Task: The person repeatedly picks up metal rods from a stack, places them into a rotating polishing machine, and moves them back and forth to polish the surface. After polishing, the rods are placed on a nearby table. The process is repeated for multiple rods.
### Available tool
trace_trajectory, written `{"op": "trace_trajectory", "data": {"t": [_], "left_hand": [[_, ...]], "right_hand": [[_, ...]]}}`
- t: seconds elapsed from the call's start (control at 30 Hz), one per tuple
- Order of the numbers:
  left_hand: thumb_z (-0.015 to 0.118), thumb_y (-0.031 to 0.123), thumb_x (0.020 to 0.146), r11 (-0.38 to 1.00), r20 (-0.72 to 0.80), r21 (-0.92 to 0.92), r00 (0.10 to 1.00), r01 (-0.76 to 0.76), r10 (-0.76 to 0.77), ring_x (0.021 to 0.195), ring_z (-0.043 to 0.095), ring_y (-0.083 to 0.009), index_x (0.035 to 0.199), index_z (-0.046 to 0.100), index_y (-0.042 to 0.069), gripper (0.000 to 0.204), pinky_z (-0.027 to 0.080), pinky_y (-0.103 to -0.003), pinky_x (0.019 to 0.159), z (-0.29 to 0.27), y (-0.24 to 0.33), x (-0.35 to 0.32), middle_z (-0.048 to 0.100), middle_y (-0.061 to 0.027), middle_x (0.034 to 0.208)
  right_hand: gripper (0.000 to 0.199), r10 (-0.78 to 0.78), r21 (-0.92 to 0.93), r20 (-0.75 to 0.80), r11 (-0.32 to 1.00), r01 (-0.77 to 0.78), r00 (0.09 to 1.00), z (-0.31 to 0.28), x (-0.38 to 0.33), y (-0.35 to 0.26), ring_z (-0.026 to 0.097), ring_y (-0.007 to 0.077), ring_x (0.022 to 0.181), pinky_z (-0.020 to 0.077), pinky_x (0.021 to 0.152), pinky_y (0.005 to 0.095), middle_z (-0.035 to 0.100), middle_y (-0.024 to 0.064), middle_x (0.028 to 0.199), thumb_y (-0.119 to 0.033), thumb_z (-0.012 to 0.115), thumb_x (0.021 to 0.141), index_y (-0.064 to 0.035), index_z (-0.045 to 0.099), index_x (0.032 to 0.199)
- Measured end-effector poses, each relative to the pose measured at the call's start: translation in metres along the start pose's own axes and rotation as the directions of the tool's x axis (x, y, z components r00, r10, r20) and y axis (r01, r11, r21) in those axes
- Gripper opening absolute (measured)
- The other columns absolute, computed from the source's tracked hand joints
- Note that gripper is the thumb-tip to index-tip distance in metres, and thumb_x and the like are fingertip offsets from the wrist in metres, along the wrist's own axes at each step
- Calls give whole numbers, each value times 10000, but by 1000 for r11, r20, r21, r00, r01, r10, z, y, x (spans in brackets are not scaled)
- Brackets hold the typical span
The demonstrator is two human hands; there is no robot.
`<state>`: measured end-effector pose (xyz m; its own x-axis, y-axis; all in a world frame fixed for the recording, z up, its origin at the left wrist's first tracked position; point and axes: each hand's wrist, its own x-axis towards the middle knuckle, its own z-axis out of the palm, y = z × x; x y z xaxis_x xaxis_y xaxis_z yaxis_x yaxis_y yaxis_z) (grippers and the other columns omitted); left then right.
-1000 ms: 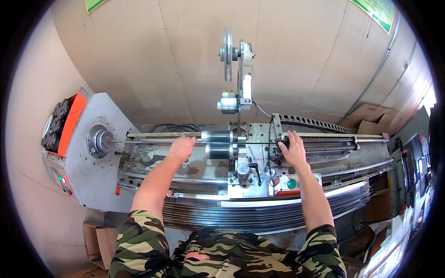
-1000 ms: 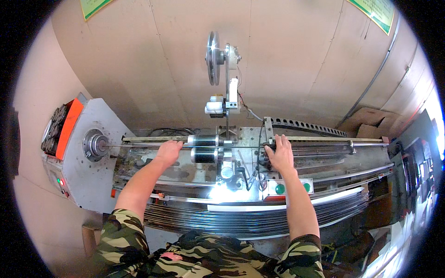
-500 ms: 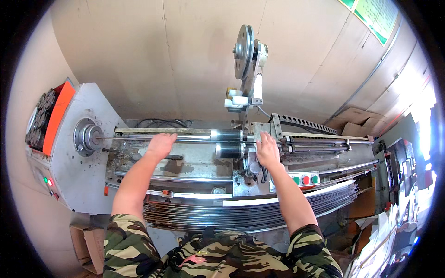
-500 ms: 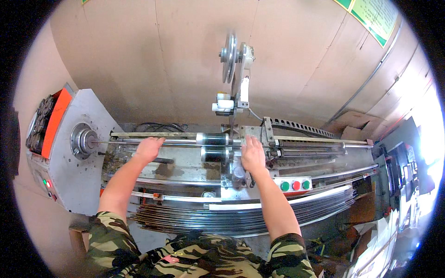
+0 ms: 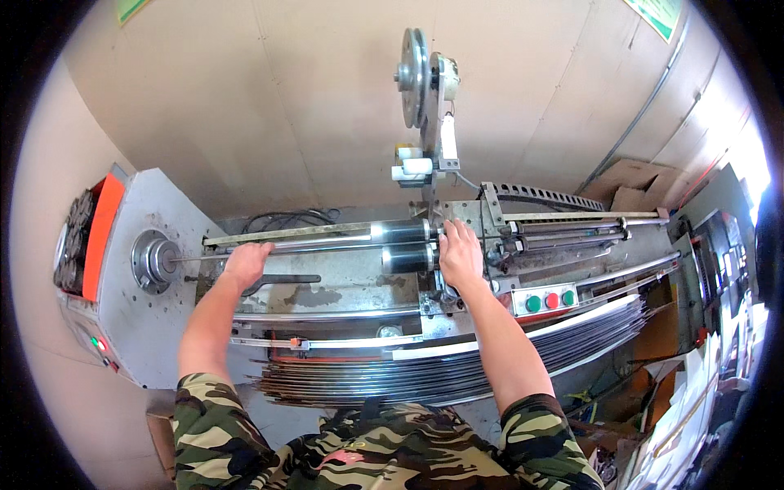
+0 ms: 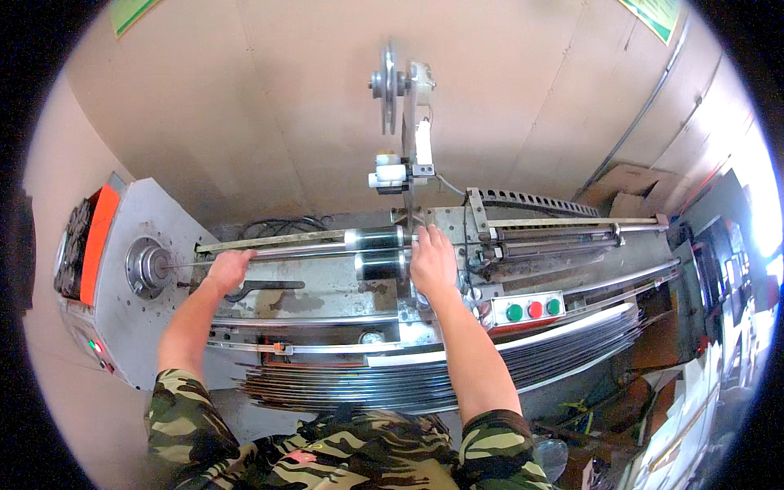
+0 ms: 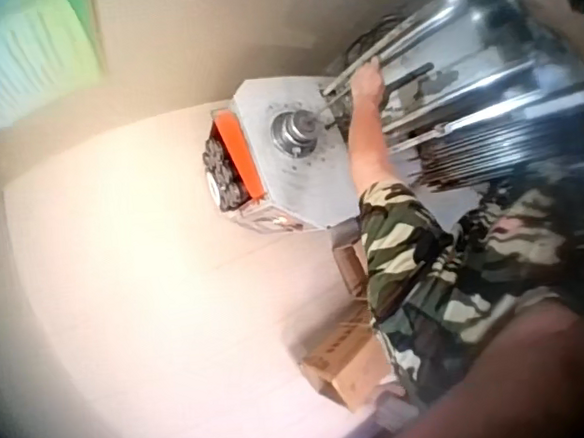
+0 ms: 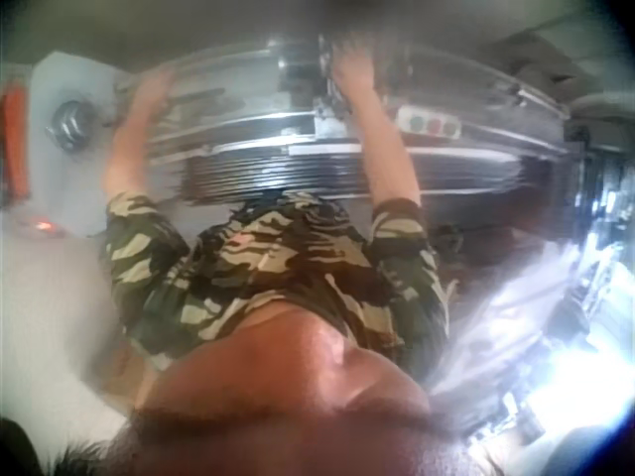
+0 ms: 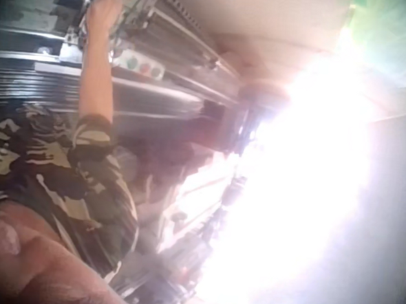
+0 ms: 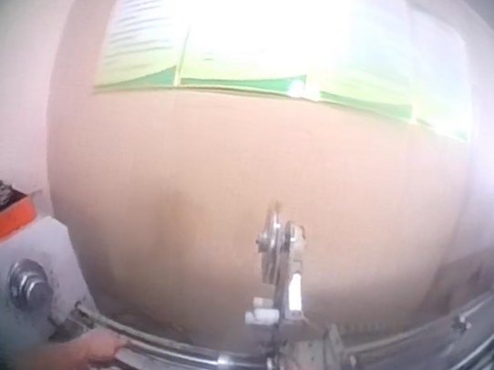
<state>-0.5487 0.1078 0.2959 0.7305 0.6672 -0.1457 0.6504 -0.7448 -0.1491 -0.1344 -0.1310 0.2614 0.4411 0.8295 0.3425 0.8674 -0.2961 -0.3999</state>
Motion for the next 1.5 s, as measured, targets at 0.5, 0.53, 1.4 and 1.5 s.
{"op": "trace_trajectory", "data": {"t": [0.5,0.53,1.4,1.5], "left_hand": [[517,51,869,999,-59,-4,997,-49,49,915,663,-356,1164,583,99,306,522,-474,784,-29,166,69,682,-155,910],[519,50,869,998,-78,-1,995,-60,60,908,663,-356,1161,583,96,303,522,-473,781,-28,173,72,680,-155,900],[498,83,906,985,-129,-107,984,-137,122,923,668,-352,1126,581,107,236,527,-480,777,-2,129,67,677,-153,948],[527,62,855,989,-137,-65,983,-135,125,894,670,-358,1183,596,128,342,530,-473,744,3,99,58,673,-158,926]], "right_hand": [[358,9,127,-33,992,-5,999,-22,3,34,482,379,1278,372,1077,471,535,232,1374,-175,546,940,-14,576,1259],[359,6,136,-30,991,-2,1000,-22,3,36,479,379,1281,370,1079,470,534,232,1376,-175,547,940,-14,575,1259],[360,28,37,14,999,-29,999,-8,4,12,505,368,1243,407,1040,463,542,195,1369,-161,556,928,-32,568,1264],[361,27,2,8,1000,-27,1000,6,4,12,506,365,1254,406,1051,469,548,190,1369,-171,561,930,-35,570,1264]]}}
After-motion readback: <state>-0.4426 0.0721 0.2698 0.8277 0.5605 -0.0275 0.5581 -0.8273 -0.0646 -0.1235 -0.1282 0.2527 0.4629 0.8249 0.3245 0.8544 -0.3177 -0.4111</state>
